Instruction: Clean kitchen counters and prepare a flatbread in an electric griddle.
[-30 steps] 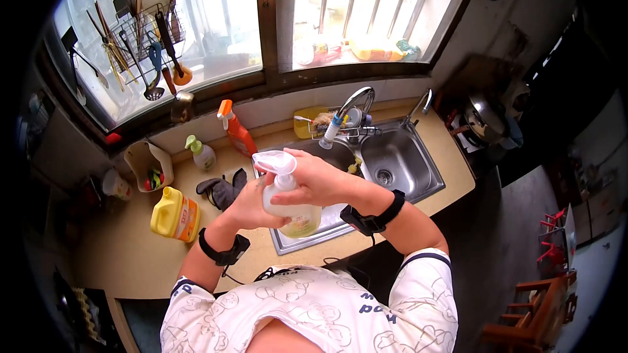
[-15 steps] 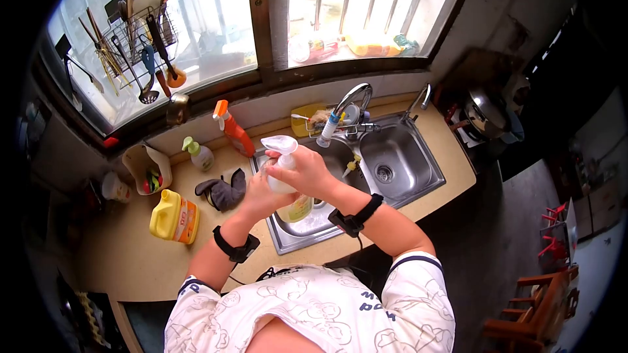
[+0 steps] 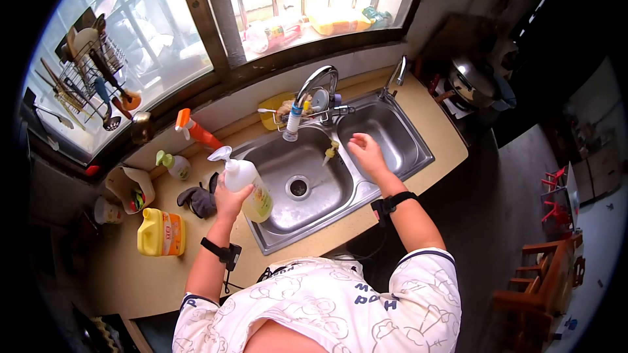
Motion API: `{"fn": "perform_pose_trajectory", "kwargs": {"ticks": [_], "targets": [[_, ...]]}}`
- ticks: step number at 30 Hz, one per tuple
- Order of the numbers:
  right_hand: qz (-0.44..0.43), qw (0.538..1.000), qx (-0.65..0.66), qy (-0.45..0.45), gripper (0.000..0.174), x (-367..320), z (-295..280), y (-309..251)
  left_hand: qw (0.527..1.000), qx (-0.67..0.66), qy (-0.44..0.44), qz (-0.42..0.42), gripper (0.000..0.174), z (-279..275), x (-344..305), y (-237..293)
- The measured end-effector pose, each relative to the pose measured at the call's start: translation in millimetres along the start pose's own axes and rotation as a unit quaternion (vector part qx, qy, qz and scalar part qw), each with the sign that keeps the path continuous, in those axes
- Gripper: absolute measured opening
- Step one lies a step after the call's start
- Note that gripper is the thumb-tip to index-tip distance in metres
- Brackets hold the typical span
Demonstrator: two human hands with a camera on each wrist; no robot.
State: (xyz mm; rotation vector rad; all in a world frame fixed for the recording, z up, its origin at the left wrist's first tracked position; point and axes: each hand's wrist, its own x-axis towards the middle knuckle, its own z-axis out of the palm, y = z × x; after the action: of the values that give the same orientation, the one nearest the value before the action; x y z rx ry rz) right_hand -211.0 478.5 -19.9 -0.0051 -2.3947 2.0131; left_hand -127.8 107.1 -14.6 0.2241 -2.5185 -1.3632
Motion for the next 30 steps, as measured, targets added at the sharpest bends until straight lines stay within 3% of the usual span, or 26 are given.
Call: {"fn": "perform_pose_trajectory", "kwargs": {"ticks": [2,6,12,15,17,19,23,25,26,27,29,30], "targets": [[0.066,0.997,0.03,0.037,0.037,-6.3,-13.0,-0.6,0.998,0.057,0.037,-0.006,0.076,12.6,4.1,-9.3],[0.079,0.996,0.027,0.01,0.035,9.5,-51.6,26.3,0.996,0.056,0.023,-0.061,0.075,53.3,14.2,0.1],[0.062,0.996,-0.063,-0.025,0.037,52.4,-80.2,79.7,0.984,0.112,0.026,-0.136,0.072,110.2,14.5,-2.0],[0.059,0.993,-0.093,-0.035,0.037,70.6,-86.7,89.1,0.973,0.128,0.025,-0.192,0.074,133.3,8.8,-10.6],[0.03,0.981,-0.186,-0.053,0.034,79.0,-86.1,90.9,0.954,0.163,0.043,-0.247,0.072,145.1,2.6,-14.3],[0.032,0.979,-0.192,-0.068,0.032,81.8,-76.0,91.8,0.953,0.157,0.05,-0.255,0.073,155.1,-3.4,-29.1],[-0.007,0.929,-0.314,-0.196,0.033,81.2,-42.8,78.7,0.953,0.141,0.08,-0.256,0.075,168.1,-16.9,-52.2],[-0.11,0.85,-0.449,-0.253,0.035,82.3,-23.3,71.8,0.976,0.091,0.074,-0.182,0.074,166.8,-24.9,-61.6],[-0.175,0.852,-0.427,-0.247,0.037,83.5,-14.8,77.4,0.974,0.094,0.08,-0.191,0.074,166.1,-29.8,-66.5],[-0.178,0.85,-0.424,-0.258,0.037,86.5,-6.2,86.7,0.974,0.108,0.052,-0.192,0.074,165.3,-31.3,-67.0],[-0.278,0.809,-0.467,-0.226,0.038,95.1,12.1,103.5,0.971,0.125,0.032,-0.2,0.073,162.7,-34.7,-68.5],[-0.284,0.799,-0.477,-0.233,0.032,96.3,16.0,107.2,0.971,0.132,0.001,-0.201,0.073,162.7,-37.8,-69.2]]}}
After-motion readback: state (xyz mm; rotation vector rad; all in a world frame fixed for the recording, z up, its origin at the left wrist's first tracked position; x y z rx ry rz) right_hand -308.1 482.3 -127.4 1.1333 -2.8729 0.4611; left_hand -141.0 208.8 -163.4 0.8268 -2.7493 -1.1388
